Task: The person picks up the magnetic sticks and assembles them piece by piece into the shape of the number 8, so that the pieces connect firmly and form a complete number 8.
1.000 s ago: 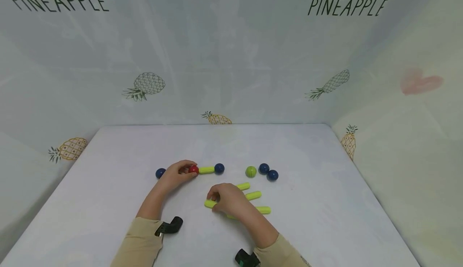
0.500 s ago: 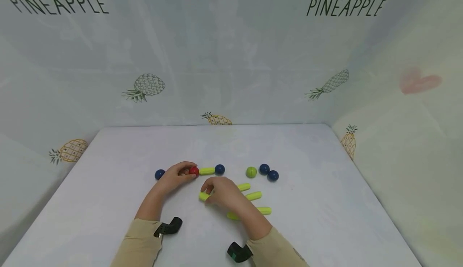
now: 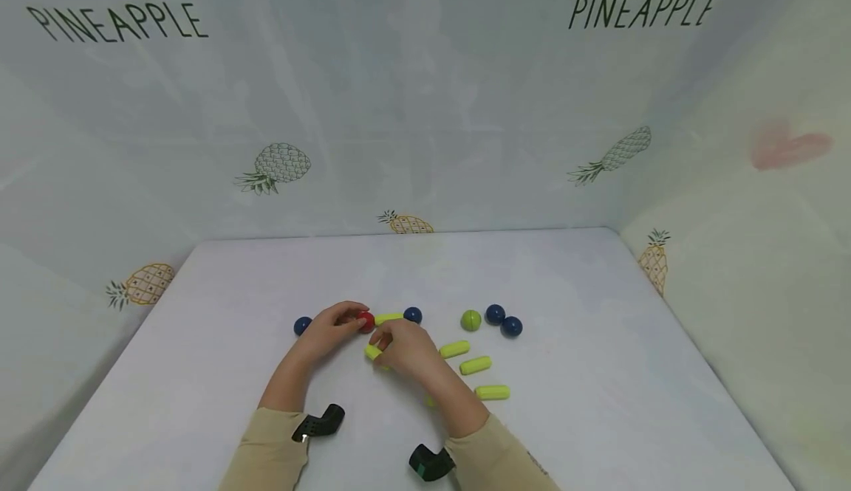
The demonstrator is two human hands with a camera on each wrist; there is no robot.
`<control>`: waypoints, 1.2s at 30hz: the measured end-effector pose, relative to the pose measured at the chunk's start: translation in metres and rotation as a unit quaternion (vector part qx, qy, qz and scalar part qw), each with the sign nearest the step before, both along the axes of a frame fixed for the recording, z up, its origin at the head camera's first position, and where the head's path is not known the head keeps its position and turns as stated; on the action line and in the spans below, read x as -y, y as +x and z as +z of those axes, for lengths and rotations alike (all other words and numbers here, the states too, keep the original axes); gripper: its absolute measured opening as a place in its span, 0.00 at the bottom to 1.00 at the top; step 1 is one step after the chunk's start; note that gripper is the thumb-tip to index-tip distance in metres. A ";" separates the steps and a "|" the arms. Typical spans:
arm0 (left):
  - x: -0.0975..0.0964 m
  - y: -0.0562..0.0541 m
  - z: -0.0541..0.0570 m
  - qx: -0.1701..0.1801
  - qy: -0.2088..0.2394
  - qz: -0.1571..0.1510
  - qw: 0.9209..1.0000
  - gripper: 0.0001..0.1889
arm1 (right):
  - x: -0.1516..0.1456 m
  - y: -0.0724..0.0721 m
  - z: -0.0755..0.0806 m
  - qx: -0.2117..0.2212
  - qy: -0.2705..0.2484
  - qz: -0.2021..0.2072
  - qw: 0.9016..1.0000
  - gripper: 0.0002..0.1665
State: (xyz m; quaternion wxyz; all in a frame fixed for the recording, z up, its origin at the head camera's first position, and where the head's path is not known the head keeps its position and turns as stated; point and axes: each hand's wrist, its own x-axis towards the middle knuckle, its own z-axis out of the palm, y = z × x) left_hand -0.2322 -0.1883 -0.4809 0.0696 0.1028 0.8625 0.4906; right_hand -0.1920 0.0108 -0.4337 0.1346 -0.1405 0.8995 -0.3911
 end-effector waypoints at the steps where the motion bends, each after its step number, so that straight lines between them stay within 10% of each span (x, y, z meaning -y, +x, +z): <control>1: 0.000 0.000 -0.001 0.000 0.001 0.002 1.000 0.14 | 0.001 0.000 -0.001 0.001 -0.004 -0.006 1.000 0.11; 36: 0.000 -0.003 -0.004 -0.007 -0.003 0.016 1.000 0.12 | 0.023 -0.016 -0.015 0.006 -0.074 -0.067 0.995 0.16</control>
